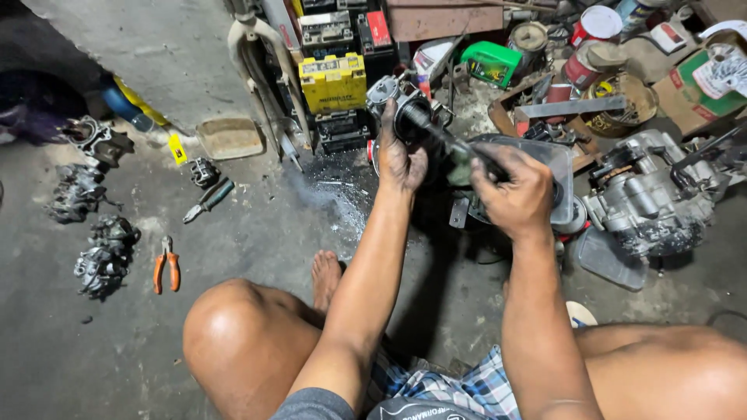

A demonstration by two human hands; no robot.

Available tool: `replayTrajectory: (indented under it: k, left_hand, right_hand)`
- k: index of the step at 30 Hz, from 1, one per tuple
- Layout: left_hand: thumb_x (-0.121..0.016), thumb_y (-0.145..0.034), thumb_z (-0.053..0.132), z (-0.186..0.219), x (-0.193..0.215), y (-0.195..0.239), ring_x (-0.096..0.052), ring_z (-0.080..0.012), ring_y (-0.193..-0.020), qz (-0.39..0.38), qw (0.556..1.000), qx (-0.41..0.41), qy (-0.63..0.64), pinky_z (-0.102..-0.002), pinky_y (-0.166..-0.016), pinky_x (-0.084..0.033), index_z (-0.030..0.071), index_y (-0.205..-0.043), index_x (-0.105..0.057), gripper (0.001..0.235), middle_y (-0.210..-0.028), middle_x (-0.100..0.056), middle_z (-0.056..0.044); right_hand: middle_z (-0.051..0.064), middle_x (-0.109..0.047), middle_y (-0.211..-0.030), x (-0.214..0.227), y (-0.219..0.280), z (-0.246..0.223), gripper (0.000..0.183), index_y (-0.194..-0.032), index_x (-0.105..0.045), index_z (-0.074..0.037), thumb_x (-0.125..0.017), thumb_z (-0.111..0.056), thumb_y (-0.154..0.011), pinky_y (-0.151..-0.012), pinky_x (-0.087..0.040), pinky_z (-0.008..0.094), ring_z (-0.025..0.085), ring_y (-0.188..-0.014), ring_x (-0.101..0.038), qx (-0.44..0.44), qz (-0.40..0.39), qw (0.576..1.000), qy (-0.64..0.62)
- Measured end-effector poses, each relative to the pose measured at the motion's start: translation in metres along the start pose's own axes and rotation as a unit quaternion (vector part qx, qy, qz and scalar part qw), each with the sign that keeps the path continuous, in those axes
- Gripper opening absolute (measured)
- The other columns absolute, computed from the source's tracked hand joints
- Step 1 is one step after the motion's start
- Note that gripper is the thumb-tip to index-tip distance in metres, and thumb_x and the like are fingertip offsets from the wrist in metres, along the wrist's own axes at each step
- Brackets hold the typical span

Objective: Disassembling and cleaning a motorcycle carburetor using a screwdriver and a cloth

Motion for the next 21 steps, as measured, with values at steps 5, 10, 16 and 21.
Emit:
replayTrajectory:
  k: [5,10,16,21]
  left_hand:
    - [-0.083,-0.088,0.042,0.011,-0.026,0.015,-0.075,-0.0256,-0.093,0.043,0.998,0.025,-0.03,-0.048,-0.093,-0.059,0.007,-0.101,-0.077,0.038,-0.098,-0.078,-0.011]
    - [-0.087,-0.083,0.049,0.007,-0.009,-0.004,-0.073,-0.0292,-0.102,0.082,0.996,0.02,-0.021,-0.05,-0.101,-0.054,0.007,-0.107,-0.076,0.05,-0.107,-0.077,-0.013]
    - [-0.083,-0.088,0.033,0.025,-0.042,0.0,-0.069,-0.02,-0.101,-0.06,0.996,-0.059,-0.032,-0.029,-0.09,-0.056,0.001,-0.132,-0.062,0.058,-0.121,-0.069,-0.01]
    - [-0.083,-0.081,0.023,0.022,-0.069,-0.002,-0.061,-0.0423,-0.113,-0.046,0.998,0.028,-0.019,-0.067,-0.095,-0.056,-0.003,-0.132,-0.056,0.063,-0.126,-0.059,-0.027]
  right_hand:
    - [0.02,-0.074,-0.095,0.012,-0.004,-0.001,0.017,-0.11,-0.079,-0.008,-0.073,-0.005,-0.094,-0.075,-0.056,0.052,0.045,-0.092,-0.072,-0.015,0.021,1.0,0.013]
    - [0.023,-0.074,-0.096,0.018,0.001,0.011,0.022,-0.115,-0.078,-0.004,-0.067,0.004,-0.097,-0.079,-0.057,0.051,0.041,-0.089,-0.072,-0.075,0.054,0.996,0.004]
    - [0.013,-0.078,-0.094,-0.031,0.018,0.059,0.034,-0.126,-0.071,-0.008,-0.065,-0.015,-0.093,-0.066,-0.057,0.045,0.029,-0.068,-0.07,-0.301,-0.141,0.924,0.191]
    - [0.026,-0.074,-0.089,-0.082,0.043,0.076,0.026,-0.113,-0.072,-0.006,-0.064,-0.021,-0.094,-0.068,-0.056,0.057,0.05,-0.076,-0.069,-0.186,-0.168,0.937,0.245]
Point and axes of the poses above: each hand's wrist, its own y-axis away from the middle knuckle, its own x-axis out of the back of the hand, z = x × y, the point moved 5 cm from there along -y, towards the middle knuckle
